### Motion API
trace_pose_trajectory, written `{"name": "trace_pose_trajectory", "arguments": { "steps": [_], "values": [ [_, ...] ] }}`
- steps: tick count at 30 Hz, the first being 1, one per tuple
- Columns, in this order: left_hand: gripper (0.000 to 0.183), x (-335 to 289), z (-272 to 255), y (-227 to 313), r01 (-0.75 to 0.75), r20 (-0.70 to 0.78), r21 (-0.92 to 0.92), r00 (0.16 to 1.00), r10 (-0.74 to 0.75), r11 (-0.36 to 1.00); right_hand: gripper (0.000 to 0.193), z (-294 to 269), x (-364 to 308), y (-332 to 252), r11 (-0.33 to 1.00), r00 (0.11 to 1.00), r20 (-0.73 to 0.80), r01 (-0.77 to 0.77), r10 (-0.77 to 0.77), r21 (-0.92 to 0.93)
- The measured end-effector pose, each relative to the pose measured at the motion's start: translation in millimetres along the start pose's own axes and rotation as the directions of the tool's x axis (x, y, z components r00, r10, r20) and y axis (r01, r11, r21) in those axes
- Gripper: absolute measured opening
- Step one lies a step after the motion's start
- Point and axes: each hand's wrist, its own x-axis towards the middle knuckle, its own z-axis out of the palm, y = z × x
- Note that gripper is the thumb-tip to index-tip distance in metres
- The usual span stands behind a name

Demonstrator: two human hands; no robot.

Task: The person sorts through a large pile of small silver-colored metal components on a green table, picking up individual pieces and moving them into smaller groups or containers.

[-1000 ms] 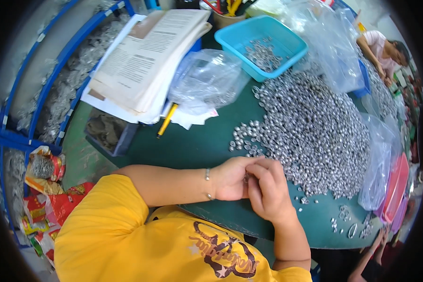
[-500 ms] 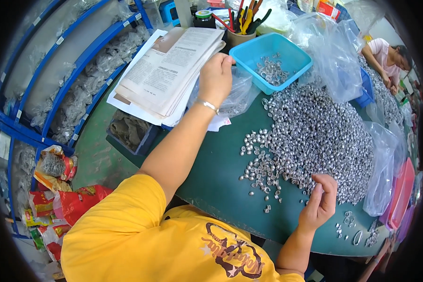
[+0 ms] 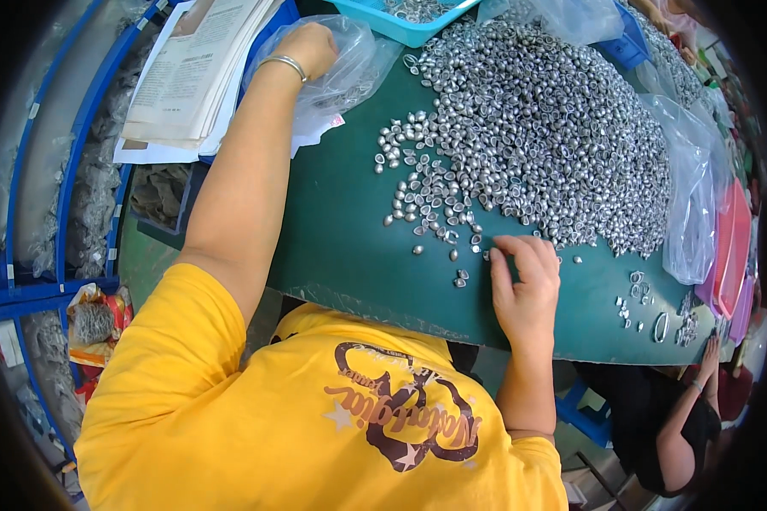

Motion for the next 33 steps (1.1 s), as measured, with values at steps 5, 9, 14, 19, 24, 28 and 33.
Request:
{"name": "trace_pose_trajectory", "arguments": {
  "steps": [5, 9, 14, 19, 24, 28, 33],
  "values": [
    [0.02, -9, 11, -9, -0.06, -0.17, -0.082, 0.984, 0.045, 0.995, 0.019, 18, 6, -10, 0.994, 0.999, 0.04, -0.022, 0.027, -0.111],
    [0.018, -36, 7, 9, -0.2, -0.496, -0.133, 0.862, 0.109, 0.971, 0.018, 21, 4, -4, 0.996, 1.0, 0.023, 0.015, -0.013, -0.092],
    [0.013, -85, 3, 53, -0.491, -0.47, -0.401, 0.835, 0.287, 0.773, 0.019, 21, 2, 2, 0.998, 1.0, -0.008, 0.022, -0.023, -0.065],
    [0.006, -127, 26, 66, -0.659, -0.294, -0.491, 0.741, 0.604, 0.57, 0.014, 23, 8, -11, 0.99, 0.99, 0.017, 0.14, -0.14, -0.02],
    [0.02, -152, 46, 78, -0.71, -0.166, -0.504, 0.639, 0.751, 0.492, 0.016, 30, 15, -23, 0.991, 0.991, 0.092, 0.107, -0.1, -0.082],
    [0.016, -156, 53, 84, -0.72, -0.2, -0.475, 0.648, 0.735, 0.506, 0.013, 27, 18, -28, 0.99, 0.99, 0.121, 0.088, -0.074, -0.113],
    [0.014, -158, 46, 89, -0.711, -0.216, -0.48, 0.664, 0.716, 0.514, 0.013, 11, 5, -11, 0.995, 0.994, -0.096, 0.061, -0.053, 0.084]
  ]
}}
